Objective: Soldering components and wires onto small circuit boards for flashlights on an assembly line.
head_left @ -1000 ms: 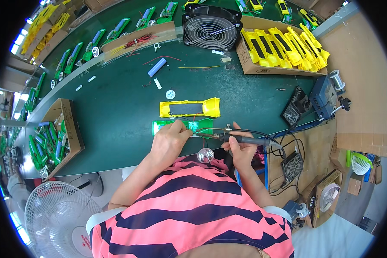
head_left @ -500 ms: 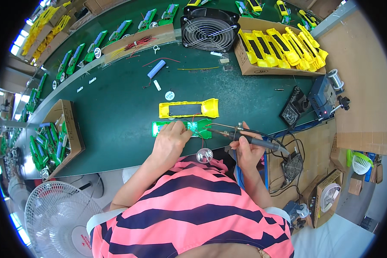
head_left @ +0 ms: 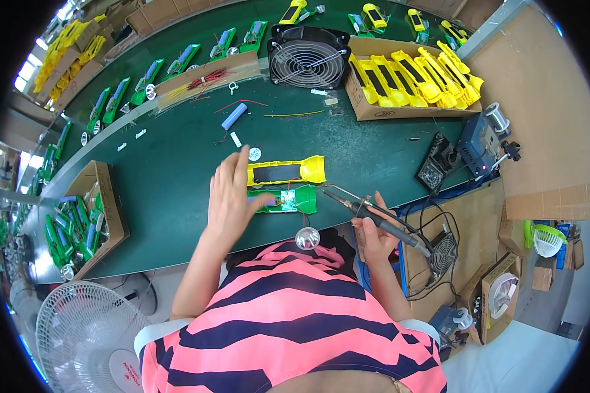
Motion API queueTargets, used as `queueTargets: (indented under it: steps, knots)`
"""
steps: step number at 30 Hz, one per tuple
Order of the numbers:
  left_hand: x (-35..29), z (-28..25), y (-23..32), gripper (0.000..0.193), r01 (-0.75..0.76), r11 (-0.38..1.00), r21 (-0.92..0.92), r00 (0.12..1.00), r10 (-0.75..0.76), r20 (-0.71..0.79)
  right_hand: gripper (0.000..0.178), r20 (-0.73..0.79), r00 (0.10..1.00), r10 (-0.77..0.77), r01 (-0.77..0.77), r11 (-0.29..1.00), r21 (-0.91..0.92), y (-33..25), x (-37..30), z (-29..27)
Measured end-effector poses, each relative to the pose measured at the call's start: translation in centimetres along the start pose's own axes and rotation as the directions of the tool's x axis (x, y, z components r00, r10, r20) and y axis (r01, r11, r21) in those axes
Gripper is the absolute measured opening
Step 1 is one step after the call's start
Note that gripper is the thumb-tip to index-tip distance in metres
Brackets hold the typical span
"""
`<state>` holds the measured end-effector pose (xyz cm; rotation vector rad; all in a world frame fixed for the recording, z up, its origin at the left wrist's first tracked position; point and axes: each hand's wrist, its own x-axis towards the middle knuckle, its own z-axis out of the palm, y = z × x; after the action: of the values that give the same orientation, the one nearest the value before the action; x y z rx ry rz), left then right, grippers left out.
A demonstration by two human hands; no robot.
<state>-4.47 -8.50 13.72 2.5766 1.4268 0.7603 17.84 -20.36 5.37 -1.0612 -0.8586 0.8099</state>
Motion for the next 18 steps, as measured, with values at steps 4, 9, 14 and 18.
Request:
queueTargets:
  steps: [4, 9, 14, 18]
  knots:
    - [-4.5, 1.5, 0.4, 0.092, -0.091, 0.993, -0.075, 0.995, 0.088, -0.038, 0.025, -0.010, 1.000, -0.014, 0.014, 1.000, -0.011, -0.3, 0.1, 0.3]
    - [-4.7, 2.7, -0.5, 0.053, -0.358, 0.932, -0.058, 0.933, 0.354, -0.072, 0.022, 0.073, 0.997, -0.019, 0.022, 0.999, -0.038, 0.4, 0.7, 0.7]
    - [-3.7, 3.2, -0.7, 0.032, -0.385, 0.908, -0.165, 0.922, 0.369, -0.120, 0.023, 0.046, 0.982, 0.182, -0.185, 0.981, 0.058, -1.1, 1.6, 2.1]
    - [-2.8, 2.4, -0.3, 0.023, -0.384, 0.910, -0.157, 0.920, 0.391, 0.015, 0.022, 0.067, 0.974, 0.215, -0.216, 0.976, 0.018, -0.8, 2.2, 2.1]
